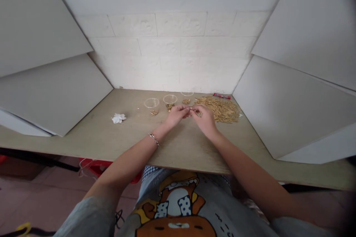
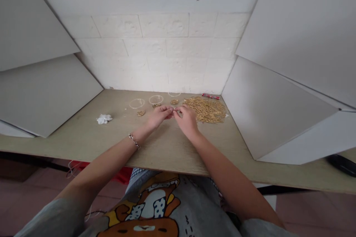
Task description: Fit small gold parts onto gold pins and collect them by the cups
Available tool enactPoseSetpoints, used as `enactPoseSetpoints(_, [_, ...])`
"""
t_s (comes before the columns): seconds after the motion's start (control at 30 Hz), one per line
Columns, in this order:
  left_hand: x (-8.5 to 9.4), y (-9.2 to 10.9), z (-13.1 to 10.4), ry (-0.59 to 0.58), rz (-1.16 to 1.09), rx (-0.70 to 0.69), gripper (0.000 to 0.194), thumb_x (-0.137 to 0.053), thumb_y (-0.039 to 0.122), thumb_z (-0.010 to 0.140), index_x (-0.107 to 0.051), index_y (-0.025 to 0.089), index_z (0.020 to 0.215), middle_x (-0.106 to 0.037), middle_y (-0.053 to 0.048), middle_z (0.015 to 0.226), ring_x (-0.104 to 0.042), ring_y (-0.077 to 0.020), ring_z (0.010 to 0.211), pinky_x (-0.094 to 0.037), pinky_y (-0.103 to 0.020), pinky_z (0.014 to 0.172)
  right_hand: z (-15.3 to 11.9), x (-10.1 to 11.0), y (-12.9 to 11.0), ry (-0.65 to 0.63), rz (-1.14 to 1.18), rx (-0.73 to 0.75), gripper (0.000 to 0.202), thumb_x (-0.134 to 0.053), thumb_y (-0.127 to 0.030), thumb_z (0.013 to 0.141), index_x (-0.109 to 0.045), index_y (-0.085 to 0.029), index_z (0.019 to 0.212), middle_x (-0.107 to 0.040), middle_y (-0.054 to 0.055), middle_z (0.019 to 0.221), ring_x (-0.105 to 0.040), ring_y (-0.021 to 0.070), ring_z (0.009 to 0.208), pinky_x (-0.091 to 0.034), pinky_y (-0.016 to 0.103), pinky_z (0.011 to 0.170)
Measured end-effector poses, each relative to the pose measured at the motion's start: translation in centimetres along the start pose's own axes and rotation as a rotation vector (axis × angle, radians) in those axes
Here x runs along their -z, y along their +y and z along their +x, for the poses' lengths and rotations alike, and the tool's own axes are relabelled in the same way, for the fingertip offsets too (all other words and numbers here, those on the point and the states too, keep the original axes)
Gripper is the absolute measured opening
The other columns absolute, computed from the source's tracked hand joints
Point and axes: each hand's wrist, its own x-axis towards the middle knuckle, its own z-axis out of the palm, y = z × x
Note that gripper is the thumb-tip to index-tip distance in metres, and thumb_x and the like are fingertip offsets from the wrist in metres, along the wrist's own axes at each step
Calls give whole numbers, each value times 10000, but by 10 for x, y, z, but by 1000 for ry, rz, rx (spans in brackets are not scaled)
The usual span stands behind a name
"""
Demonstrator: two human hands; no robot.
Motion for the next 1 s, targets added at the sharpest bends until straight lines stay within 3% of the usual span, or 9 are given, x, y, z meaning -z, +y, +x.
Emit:
enactPoseSetpoints(0.43, [-2,2,-1,12,4,-8,140,-572,252,716,-606,117,730,-587,-12,635,-497,-64,556,-398,-189,558,-2,-1,-2,2,-139,-27,97,-540,-230,734,-633,-203,725,-645,48,863,-575,197,837,-352,372,821])
enactPoseSetpoints(0.73, [-5,9,-5,61,1,-39,67,-560,173,709,-589,116,687,-598,2,658,-535,-78,628,-442,-225,685,-6,7,-11,-27,-474,227,214,-425,-242,832,-625,-206,766,-642,53,890,-547,193,834,-184,436,968])
enactPoseSetpoints(1.0, [-4,4,-2,88,38,-43,76,-564,182,707,-594,113,709,-610,-16,680,-546,-90,636,-447,-247,702,-6,9,-16,-27,-511,205,235,-402,-263,847,-626,-204,804,-627,71,855,-522,205,838,-150,458,977])
